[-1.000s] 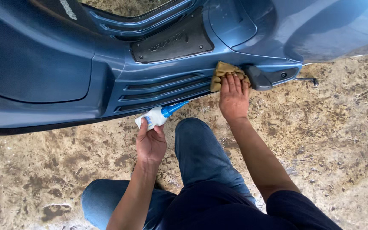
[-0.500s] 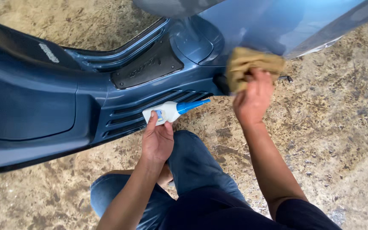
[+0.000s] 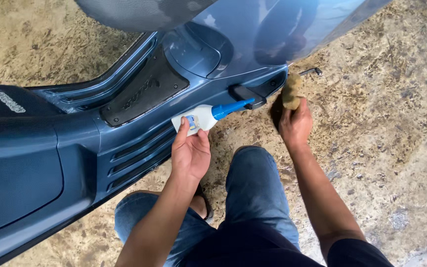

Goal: The person cleans a blue scooter by applying a liquid from a white bottle onto a sponge and wiping the body panels, including the front, sides, and rear. The person then uses a green cloth to wipe the scooter's surfaces, focusing on the rear section and the seat area.

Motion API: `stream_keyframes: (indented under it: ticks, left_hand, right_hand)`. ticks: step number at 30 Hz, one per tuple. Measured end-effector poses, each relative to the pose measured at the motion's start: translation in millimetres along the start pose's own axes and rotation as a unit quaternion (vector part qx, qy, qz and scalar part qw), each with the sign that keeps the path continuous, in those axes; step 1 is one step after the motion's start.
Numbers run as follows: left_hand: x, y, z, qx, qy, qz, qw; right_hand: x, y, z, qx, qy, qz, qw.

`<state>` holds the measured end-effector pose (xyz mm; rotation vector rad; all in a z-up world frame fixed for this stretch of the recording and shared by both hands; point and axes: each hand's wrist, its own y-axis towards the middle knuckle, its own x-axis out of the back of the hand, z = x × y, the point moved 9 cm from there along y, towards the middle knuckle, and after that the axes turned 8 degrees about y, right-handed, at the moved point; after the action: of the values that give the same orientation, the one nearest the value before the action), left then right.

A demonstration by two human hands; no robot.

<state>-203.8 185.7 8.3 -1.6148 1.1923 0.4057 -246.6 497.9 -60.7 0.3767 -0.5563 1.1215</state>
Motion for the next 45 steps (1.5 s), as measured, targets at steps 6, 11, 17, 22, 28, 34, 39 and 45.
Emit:
stream_keyframes:
  ticks: [6,11,17,22,28,34,39,45]
  left_hand:
    - [-4.9,22.5,20.4,0.015,0.001,0.010,1.000]
    - [-5.7,13.6,22.0,0.041,-0.011,0.012,0.999]
    - [-13.2,0.7,-3.8,0.016,-0.031,0.036,0.999]
    - [-21.2,-4.2,-19.8,0.007,-0.049,0.044,0.998]
    - [-26.0,-14.1,-51.5,-0.026,-0.100,0.059,0.993]
    - [-27.2,-28.9,-92.1,-0.079,-0.140,0.041,0.986]
    - [2.1,-67.2,-134.4,-0.169,-0.149,0.012,0.974]
    - [46.0,-97.4,-173.9,-0.246,-0.169,-0.043,0.953]
  right_hand:
    - [-82.2,-37.9,143.5,0.388,-0.179,0.013,0.904]
    - [-42.8,-39.7,115.1,0.443,-0.169,0.064,0.878]
    - [18.7,7.5,44.5,0.081,0.002,-0.087,0.993]
    - [-89.3,9.9,113.9,0.205,-0.326,-0.029,0.922]
    - [-136.2,-6.5,140.2,0.227,-0.392,0.059,0.890]
    - [-157.0,-63.9,195.1,0.271,-0.088,0.144,0.948]
    - [-59.6,-60.5,221.6,0.412,0.124,-0.092,0.898]
    - [-186.9,-65.3,260.6,0.443,-0.064,0.023,0.894]
